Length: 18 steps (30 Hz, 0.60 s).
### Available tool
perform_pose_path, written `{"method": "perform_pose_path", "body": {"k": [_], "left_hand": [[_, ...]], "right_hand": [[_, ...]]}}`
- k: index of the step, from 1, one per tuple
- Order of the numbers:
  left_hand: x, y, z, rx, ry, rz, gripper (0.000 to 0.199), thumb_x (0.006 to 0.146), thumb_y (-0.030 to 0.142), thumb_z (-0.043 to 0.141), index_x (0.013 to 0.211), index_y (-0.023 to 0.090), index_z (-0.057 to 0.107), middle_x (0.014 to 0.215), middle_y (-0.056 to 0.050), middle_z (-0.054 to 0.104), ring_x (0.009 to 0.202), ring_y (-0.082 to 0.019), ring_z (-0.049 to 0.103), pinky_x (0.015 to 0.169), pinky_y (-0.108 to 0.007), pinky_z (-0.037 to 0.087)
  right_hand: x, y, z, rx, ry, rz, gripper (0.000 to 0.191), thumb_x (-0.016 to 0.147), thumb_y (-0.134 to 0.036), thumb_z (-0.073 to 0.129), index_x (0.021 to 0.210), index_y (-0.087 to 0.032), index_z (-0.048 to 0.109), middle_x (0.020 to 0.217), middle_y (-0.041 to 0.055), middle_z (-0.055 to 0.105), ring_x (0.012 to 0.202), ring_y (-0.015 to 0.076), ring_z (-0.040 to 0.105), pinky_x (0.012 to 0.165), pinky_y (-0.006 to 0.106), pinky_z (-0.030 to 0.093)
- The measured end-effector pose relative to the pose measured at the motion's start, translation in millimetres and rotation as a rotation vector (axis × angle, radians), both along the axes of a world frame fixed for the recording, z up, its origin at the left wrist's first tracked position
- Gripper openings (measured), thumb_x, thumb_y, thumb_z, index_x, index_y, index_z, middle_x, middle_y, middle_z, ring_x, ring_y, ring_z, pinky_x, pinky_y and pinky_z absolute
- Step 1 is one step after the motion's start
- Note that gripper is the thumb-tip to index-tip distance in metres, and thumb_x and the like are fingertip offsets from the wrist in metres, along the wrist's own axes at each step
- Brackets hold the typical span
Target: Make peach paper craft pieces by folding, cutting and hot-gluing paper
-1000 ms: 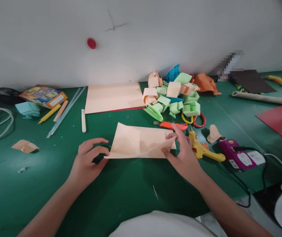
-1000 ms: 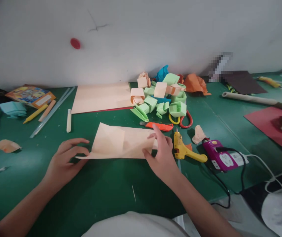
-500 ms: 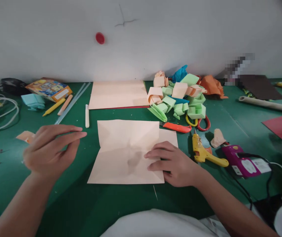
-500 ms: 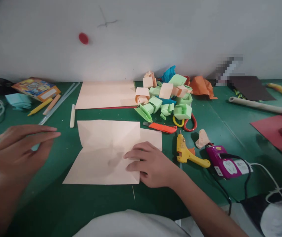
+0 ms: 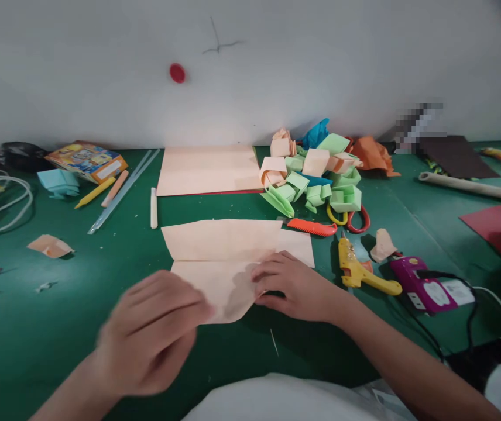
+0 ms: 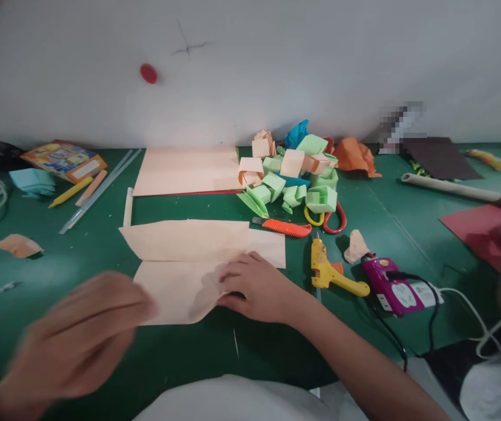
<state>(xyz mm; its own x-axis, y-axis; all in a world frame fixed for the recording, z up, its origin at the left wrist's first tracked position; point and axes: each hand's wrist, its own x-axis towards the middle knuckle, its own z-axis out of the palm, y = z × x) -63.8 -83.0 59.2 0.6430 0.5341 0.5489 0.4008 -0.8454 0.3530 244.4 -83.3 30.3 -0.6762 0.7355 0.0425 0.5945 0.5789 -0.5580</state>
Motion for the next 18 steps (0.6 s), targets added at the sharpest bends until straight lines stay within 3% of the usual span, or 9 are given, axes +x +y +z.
{"method": "perform_pose_path", "body": {"k": [1, 3, 5, 8, 11, 18], "left_hand": [[13, 9, -6.7, -0.002, 0.019, -0.037, 0.029, 0.091, 0.006, 0.055, 0.110, 0.024, 0.069, 0.098, -0.003, 0.076, 0.085, -0.017, 0.070, 0.076, -0.032, 0.059], [29, 22, -25.2, -0.039, 0.103, 0.013, 0.026, 0.096, 0.011, 0.055, 0.116, 0.020, 0.069, 0.107, -0.006, 0.076, 0.096, -0.020, 0.071, 0.085, -0.035, 0.059], [32, 28, -43.8, -0.080, 0.158, 0.048, 0.025, 0.099, 0.019, 0.056, 0.121, 0.019, 0.068, 0.113, -0.009, 0.075, 0.104, -0.023, 0.071, 0.090, -0.038, 0.058], [27, 28, -59.3, -0.092, 0.184, 0.057, 0.025, 0.100, 0.023, 0.056, 0.122, 0.018, 0.066, 0.119, -0.010, 0.074, 0.108, -0.025, 0.069, 0.093, -0.041, 0.056], [25, 23, -59.3, -0.084, 0.199, 0.029, 0.023, 0.099, 0.022, 0.055, 0.119, 0.017, 0.066, 0.119, -0.012, 0.072, 0.107, -0.025, 0.068, 0.093, -0.041, 0.055], [27, 23, -54.9, -0.046, 0.289, -0.148, 0.030, 0.098, 0.025, 0.058, 0.127, 0.024, 0.067, 0.129, -0.009, 0.070, 0.117, -0.026, 0.066, 0.096, -0.043, 0.054]], "right_hand": [[-4, 3, 2.2, -0.005, -0.020, -0.016, 0.021, 0.102, -0.036, 0.060, 0.095, -0.021, 0.073, 0.115, 0.0058, 0.074, 0.109, 0.0230, 0.062, 0.098, 0.042, 0.044], [-11, 11, 4.2, 0.008, -0.075, -0.028, 0.024, 0.103, -0.035, 0.058, 0.092, -0.019, 0.071, 0.104, 0.0078, 0.074, 0.100, 0.0234, 0.062, 0.092, 0.042, 0.045], [-19, 18, 2.3, 0.013, -0.117, -0.058, 0.022, 0.102, -0.036, 0.060, 0.096, -0.017, 0.070, 0.099, 0.0088, 0.073, 0.097, 0.0248, 0.063, 0.089, 0.042, 0.046], [-27, 24, -6.1, 0.024, -0.116, -0.134, 0.027, 0.099, -0.039, 0.064, 0.115, -0.017, 0.066, 0.109, 0.0099, 0.073, 0.104, 0.0276, 0.063, 0.093, 0.044, 0.046], [-33, 24, -14.0, 0.052, -0.093, -0.188, 0.032, 0.099, -0.041, 0.063, 0.123, -0.019, 0.063, 0.118, 0.0092, 0.072, 0.106, 0.0283, 0.061, 0.095, 0.045, 0.046], [-38, 24, -20.4, 0.128, -0.125, -0.252, 0.030, 0.101, -0.043, 0.058, 0.117, -0.019, 0.065, 0.118, 0.0105, 0.067, 0.103, 0.0289, 0.055, 0.088, 0.044, 0.048]]}}
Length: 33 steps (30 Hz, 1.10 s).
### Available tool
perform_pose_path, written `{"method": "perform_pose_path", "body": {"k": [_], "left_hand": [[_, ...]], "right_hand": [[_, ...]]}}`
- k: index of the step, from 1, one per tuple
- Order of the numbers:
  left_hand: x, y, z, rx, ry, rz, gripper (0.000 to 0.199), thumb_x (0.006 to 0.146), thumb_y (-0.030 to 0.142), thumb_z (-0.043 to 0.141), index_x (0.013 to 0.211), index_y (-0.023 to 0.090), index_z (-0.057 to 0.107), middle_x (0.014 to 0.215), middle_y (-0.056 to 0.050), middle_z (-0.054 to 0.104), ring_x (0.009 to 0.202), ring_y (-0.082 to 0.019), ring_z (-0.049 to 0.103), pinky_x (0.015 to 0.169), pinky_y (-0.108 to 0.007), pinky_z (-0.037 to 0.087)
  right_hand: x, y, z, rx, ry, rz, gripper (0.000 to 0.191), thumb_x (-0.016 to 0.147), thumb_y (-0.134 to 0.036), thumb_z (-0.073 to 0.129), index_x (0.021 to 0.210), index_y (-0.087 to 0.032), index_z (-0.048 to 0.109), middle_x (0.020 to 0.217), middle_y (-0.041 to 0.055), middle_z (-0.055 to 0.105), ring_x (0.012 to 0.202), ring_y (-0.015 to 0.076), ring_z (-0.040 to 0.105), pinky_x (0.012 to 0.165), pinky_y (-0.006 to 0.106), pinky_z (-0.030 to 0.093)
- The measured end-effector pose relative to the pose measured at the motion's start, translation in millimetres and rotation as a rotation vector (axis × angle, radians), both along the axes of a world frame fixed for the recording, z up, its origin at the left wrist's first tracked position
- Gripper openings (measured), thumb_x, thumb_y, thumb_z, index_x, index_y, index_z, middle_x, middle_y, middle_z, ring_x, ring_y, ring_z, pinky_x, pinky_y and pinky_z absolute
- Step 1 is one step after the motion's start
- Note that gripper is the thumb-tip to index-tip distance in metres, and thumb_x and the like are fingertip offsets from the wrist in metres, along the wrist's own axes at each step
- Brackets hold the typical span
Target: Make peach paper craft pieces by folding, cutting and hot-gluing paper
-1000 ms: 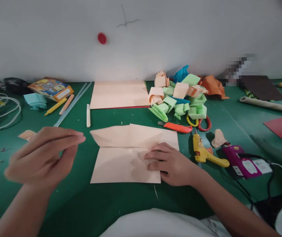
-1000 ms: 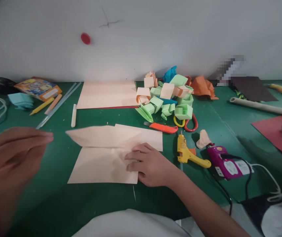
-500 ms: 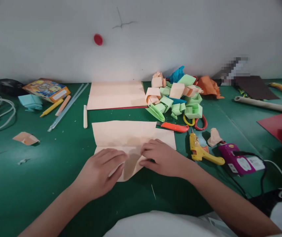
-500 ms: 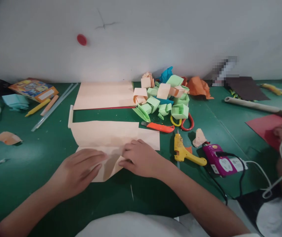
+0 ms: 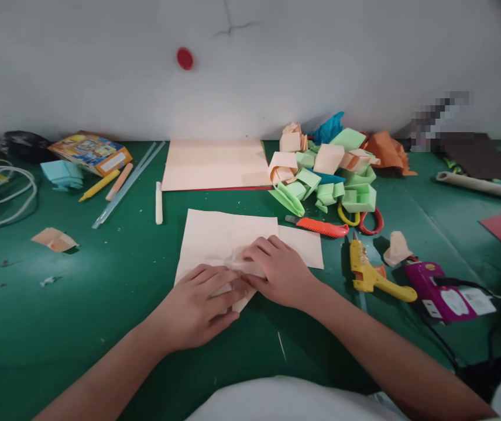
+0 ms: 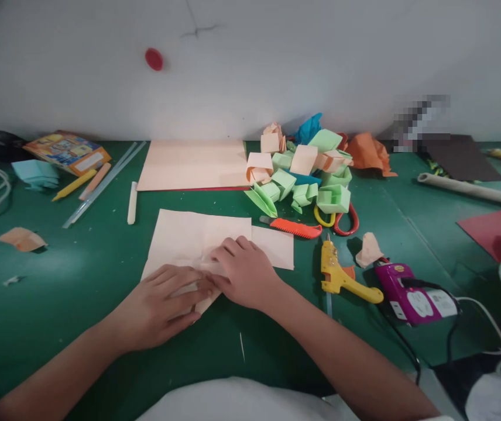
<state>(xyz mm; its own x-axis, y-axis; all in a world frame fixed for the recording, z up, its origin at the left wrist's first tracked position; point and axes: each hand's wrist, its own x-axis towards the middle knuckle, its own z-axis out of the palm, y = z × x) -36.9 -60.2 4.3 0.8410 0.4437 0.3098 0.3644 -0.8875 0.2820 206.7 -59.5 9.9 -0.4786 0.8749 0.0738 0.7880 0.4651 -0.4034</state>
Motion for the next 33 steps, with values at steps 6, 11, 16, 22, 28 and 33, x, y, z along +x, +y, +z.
{"method": "perform_pose_path", "body": {"k": [6, 11, 16, 22, 28, 33], "left_hand": [[-1, 2, -1.7, 0.023, -0.044, -0.039, 0.025, 0.097, 0.025, 0.062, 0.121, 0.022, 0.071, 0.127, -0.007, 0.073, 0.114, -0.026, 0.068, 0.096, -0.044, 0.054], [-1, 2, -1.9, 0.018, -0.063, -0.093, 0.035, 0.098, 0.024, 0.062, 0.132, 0.021, 0.066, 0.130, -0.006, 0.074, 0.122, -0.025, 0.068, 0.105, -0.041, 0.054], [-1, 1, -5.1, 0.005, -0.054, -0.112, 0.042, 0.099, 0.024, 0.062, 0.140, 0.021, 0.061, 0.131, -0.005, 0.074, 0.126, -0.023, 0.066, 0.109, -0.041, 0.053], [-2, 0, -3.9, 0.017, -0.047, -0.115, 0.031, 0.098, 0.023, 0.063, 0.128, 0.022, 0.068, 0.131, -0.004, 0.073, 0.125, -0.023, 0.067, 0.106, -0.041, 0.054], [-1, -3, 0.0, -0.012, 0.042, -0.088, 0.029, 0.099, 0.024, 0.062, 0.126, 0.024, 0.069, 0.135, -0.004, 0.071, 0.127, -0.024, 0.065, 0.106, -0.040, 0.053], [-1, -6, 0.4, -0.010, 0.089, -0.094, 0.034, 0.099, 0.021, 0.060, 0.132, 0.024, 0.066, 0.145, -0.005, 0.064, 0.131, -0.024, 0.062, 0.111, -0.039, 0.049]], "right_hand": [[-2, 3, -8.5, 0.026, -0.001, -0.022, 0.025, 0.098, -0.038, 0.062, 0.116, -0.021, 0.065, 0.116, 0.0089, 0.066, 0.101, 0.0283, 0.053, 0.085, 0.043, 0.047], [-2, 3, -12.5, 0.022, 0.037, -0.047, 0.024, 0.097, -0.039, 0.064, 0.115, -0.023, 0.065, 0.114, 0.0077, 0.067, 0.102, 0.0283, 0.053, 0.087, 0.044, 0.047], [-2, 3, -14.3, 0.025, 0.054, -0.052, 0.024, 0.098, -0.040, 0.064, 0.114, -0.023, 0.066, 0.114, 0.0081, 0.067, 0.101, 0.0285, 0.053, 0.088, 0.045, 0.048], [-2, 3, -13.0, 0.015, 0.068, -0.056, 0.024, 0.097, -0.041, 0.065, 0.113, -0.023, 0.067, 0.114, 0.0076, 0.068, 0.101, 0.0283, 0.054, 0.088, 0.044, 0.048], [-1, 4, -14.6, 0.023, 0.090, -0.059, 0.026, 0.097, -0.043, 0.066, 0.113, -0.023, 0.067, 0.114, 0.0073, 0.068, 0.101, 0.0282, 0.054, 0.090, 0.045, 0.048], [0, 5, -18.4, 0.041, 0.113, -0.073, 0.024, 0.096, -0.043, 0.068, 0.108, -0.023, 0.068, 0.110, 0.0074, 0.069, 0.098, 0.0275, 0.054, 0.089, 0.044, 0.049]]}}
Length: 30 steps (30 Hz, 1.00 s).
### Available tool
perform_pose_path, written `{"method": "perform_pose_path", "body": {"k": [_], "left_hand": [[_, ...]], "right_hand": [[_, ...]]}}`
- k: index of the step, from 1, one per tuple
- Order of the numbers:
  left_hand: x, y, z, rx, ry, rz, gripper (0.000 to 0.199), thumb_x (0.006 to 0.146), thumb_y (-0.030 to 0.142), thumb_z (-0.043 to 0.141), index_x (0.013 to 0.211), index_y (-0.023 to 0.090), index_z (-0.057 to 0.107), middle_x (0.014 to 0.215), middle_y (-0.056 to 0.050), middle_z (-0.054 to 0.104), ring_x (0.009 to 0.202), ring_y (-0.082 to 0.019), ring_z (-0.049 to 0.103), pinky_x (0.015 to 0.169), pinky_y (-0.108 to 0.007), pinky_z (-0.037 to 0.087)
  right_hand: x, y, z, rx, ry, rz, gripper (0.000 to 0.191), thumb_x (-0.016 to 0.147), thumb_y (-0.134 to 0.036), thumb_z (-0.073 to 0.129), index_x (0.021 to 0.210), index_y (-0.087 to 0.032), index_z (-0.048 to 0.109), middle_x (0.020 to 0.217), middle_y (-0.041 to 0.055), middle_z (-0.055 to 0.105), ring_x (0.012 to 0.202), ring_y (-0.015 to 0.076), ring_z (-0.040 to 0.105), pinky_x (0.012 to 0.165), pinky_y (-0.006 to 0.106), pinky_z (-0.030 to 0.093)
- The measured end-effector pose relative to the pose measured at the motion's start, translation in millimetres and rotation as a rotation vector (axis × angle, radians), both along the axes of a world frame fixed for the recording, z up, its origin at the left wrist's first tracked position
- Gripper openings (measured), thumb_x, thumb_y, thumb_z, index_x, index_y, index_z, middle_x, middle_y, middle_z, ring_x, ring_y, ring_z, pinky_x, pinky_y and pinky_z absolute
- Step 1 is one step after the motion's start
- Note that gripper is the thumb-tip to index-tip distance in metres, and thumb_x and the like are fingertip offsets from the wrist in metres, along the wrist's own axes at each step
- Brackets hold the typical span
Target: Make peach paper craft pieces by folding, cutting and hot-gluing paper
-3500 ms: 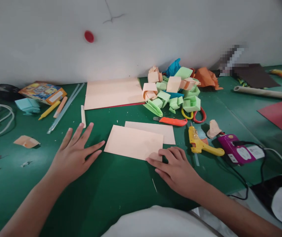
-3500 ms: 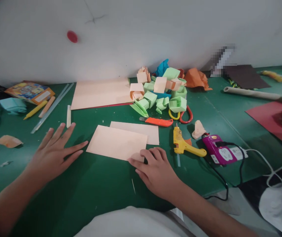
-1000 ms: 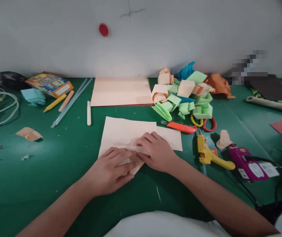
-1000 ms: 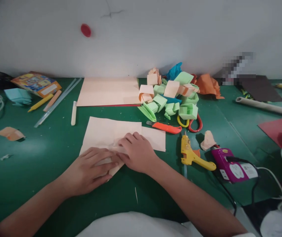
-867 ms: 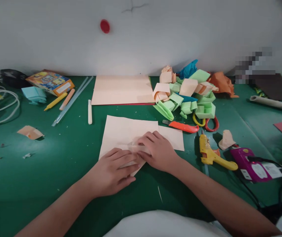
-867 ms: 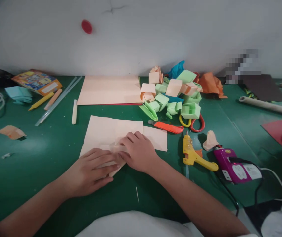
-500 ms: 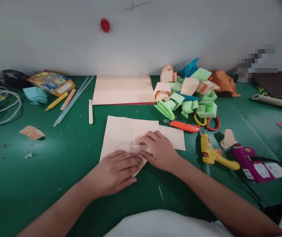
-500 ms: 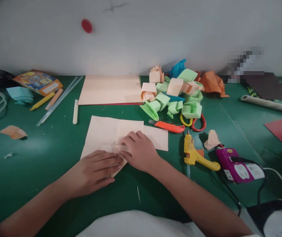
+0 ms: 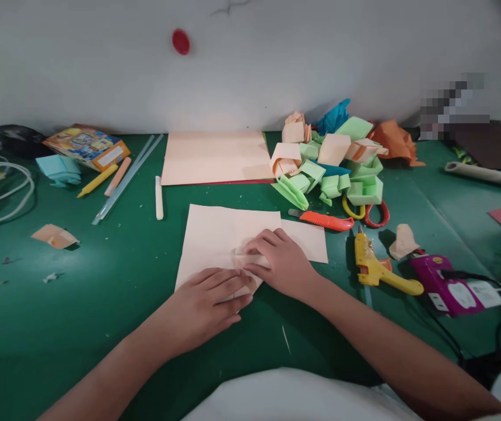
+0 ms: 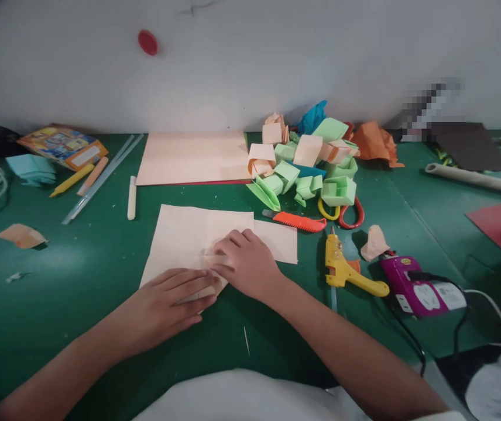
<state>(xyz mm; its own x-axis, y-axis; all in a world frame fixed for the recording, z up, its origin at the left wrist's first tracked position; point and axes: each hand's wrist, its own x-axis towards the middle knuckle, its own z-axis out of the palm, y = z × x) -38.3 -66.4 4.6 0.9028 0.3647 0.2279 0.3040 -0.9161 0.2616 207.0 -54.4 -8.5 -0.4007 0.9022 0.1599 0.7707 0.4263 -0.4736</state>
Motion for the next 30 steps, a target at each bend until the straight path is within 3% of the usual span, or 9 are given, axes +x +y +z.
{"method": "perform_pose_path", "body": {"k": [9, 21, 25, 27, 30], "left_hand": [[-3, 1, -3.6, -0.004, 0.020, -0.017, 0.035, 0.103, 0.022, 0.053, 0.137, 0.022, 0.062, 0.150, -0.005, 0.060, 0.135, -0.023, 0.059, 0.112, -0.040, 0.050], [-11, -7, -12.0, 0.075, 0.081, 0.010, 0.040, 0.106, 0.036, 0.050, 0.143, 0.025, 0.059, 0.158, -0.001, 0.050, 0.142, -0.024, 0.053, 0.122, -0.041, 0.040], [-11, -5, -8.6, 0.113, 0.121, 0.008, 0.043, 0.104, 0.035, 0.053, 0.146, 0.026, 0.056, 0.158, -0.001, 0.050, 0.142, -0.022, 0.054, 0.123, -0.039, 0.040], [-11, -5, -5.5, 0.113, 0.160, -0.003, 0.047, 0.103, 0.033, 0.055, 0.149, 0.026, 0.053, 0.159, -0.001, 0.048, 0.143, -0.023, 0.052, 0.123, -0.041, 0.040], [-11, -5, -1.3, 0.080, 0.193, -0.003, 0.048, 0.102, 0.031, 0.054, 0.150, 0.026, 0.051, 0.160, 0.001, 0.047, 0.145, -0.024, 0.049, 0.123, -0.045, 0.042]], "right_hand": [[0, 0, -2.1, 0.001, -0.009, -0.036, 0.036, 0.096, -0.053, 0.065, 0.113, -0.022, 0.069, 0.115, 0.0095, 0.067, 0.103, 0.0289, 0.054, 0.096, 0.047, 0.044], [-2, 0, -1.7, -0.021, 0.006, -0.050, 0.031, 0.096, -0.045, 0.068, 0.117, -0.022, 0.068, 0.118, 0.0085, 0.067, 0.105, 0.0283, 0.053, 0.096, 0.045, 0.040], [-5, -20, 9.3, 0.128, -0.024, -0.050, 0.024, 0.101, -0.026, 0.059, 0.124, -0.025, 0.065, 0.123, 0.0070, 0.067, 0.109, 0.0278, 0.051, 0.091, 0.045, 0.033], [-6, -38, 14.6, 0.254, -0.004, -0.023, 0.021, 0.103, -0.025, 0.053, 0.118, -0.026, 0.068, 0.109, 0.0053, 0.068, 0.098, 0.0247, 0.051, 0.085, 0.044, 0.030], [-4, -63, 15.3, 0.273, -0.004, 0.003, 0.022, 0.102, -0.025, 0.053, 0.115, -0.027, 0.071, 0.087, 0.0024, 0.062, 0.082, 0.0210, 0.043, 0.076, 0.040, 0.026]]}}
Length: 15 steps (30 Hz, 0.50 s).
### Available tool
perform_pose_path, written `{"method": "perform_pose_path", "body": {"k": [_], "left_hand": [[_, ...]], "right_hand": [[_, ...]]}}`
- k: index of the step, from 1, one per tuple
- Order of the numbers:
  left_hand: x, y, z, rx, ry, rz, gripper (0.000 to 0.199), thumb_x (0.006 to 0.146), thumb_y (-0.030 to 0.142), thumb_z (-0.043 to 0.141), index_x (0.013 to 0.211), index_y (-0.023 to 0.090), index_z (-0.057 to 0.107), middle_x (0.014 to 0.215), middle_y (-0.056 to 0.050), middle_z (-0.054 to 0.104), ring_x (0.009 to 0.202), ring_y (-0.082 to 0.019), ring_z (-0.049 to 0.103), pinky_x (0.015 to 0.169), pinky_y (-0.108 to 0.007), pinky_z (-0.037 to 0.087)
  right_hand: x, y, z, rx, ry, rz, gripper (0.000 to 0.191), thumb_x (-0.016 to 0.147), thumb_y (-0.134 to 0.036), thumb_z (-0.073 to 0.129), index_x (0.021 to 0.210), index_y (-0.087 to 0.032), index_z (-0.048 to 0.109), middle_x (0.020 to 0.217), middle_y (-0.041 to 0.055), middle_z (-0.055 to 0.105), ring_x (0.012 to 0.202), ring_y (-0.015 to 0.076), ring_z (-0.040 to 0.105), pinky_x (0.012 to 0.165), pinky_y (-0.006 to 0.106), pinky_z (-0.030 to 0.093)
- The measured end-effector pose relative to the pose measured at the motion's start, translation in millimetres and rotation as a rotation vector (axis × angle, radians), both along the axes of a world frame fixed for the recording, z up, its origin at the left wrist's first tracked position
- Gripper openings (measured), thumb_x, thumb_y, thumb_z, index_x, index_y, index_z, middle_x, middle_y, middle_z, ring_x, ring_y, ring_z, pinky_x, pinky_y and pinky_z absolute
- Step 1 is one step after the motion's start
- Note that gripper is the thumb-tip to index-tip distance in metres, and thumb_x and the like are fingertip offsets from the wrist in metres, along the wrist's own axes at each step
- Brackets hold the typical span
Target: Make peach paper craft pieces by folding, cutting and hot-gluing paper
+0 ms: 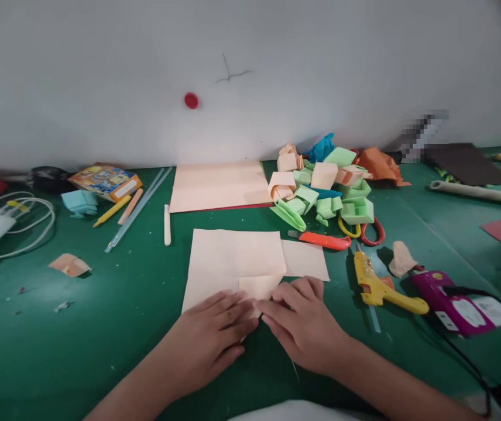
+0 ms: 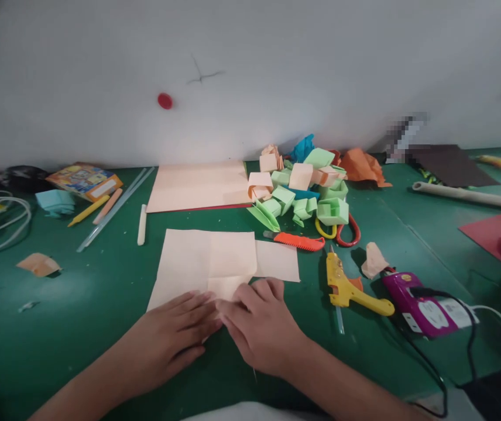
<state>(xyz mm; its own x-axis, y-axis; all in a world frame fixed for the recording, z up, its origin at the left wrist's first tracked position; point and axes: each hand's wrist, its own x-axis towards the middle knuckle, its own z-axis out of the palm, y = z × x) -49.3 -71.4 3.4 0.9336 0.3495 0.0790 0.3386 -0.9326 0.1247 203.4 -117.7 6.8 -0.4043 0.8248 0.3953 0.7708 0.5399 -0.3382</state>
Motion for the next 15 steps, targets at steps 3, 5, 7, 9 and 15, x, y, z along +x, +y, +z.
{"method": "perform_pose_path", "body": {"k": [3, 5, 7, 9, 15], "left_hand": [[0, -1, 1.0, -0.042, -0.011, 0.022, 0.047, 0.102, 0.029, 0.054, 0.149, 0.027, 0.052, 0.160, -0.001, 0.047, 0.147, -0.024, 0.047, 0.123, -0.045, 0.040], [0, -1, 0.0, -0.058, -0.027, 0.027, 0.048, 0.102, 0.029, 0.055, 0.149, 0.027, 0.052, 0.161, -0.002, 0.046, 0.148, -0.024, 0.046, 0.124, -0.045, 0.040], [0, -2, -1.3, -0.054, -0.035, 0.026, 0.046, 0.102, 0.028, 0.055, 0.148, 0.027, 0.053, 0.160, -0.002, 0.047, 0.148, -0.024, 0.046, 0.123, -0.046, 0.040], [1, -2, -2.1, -0.052, -0.042, 0.026, 0.044, 0.103, 0.028, 0.053, 0.147, 0.026, 0.054, 0.160, -0.003, 0.048, 0.147, -0.024, 0.047, 0.123, -0.046, 0.041], [3, -3, -1.2, -0.094, -0.085, 0.028, 0.042, 0.103, 0.031, 0.054, 0.145, 0.025, 0.057, 0.157, -0.004, 0.051, 0.146, -0.025, 0.048, 0.123, -0.047, 0.040]], "right_hand": [[4, -13, -5.5, -0.029, -0.075, -0.055, 0.028, 0.098, -0.022, 0.061, 0.121, -0.033, 0.073, 0.083, 0.0018, 0.058, 0.079, 0.0206, 0.040, 0.073, 0.039, 0.024], [9, -13, -8.3, -0.051, -0.124, -0.093, 0.036, 0.097, -0.022, 0.063, 0.128, -0.040, 0.070, 0.086, 0.0022, 0.058, 0.081, 0.0213, 0.040, 0.075, 0.039, 0.024], [15, -9, -9.2, -0.088, -0.165, -0.122, 0.040, 0.098, -0.022, 0.062, 0.130, -0.045, 0.069, 0.089, 0.0029, 0.058, 0.083, 0.0220, 0.040, 0.076, 0.041, 0.024], [24, -4, -9.7, -0.126, -0.182, -0.180, 0.037, 0.098, -0.022, 0.061, 0.125, -0.045, 0.072, 0.091, 0.0035, 0.059, 0.083, 0.0224, 0.040, 0.076, 0.042, 0.025], [47, 2, -16.7, -0.142, -0.182, -0.336, 0.032, 0.104, -0.029, 0.053, 0.121, -0.045, 0.075, 0.100, 0.0053, 0.061, 0.085, 0.0238, 0.041, 0.076, 0.042, 0.027]]}}
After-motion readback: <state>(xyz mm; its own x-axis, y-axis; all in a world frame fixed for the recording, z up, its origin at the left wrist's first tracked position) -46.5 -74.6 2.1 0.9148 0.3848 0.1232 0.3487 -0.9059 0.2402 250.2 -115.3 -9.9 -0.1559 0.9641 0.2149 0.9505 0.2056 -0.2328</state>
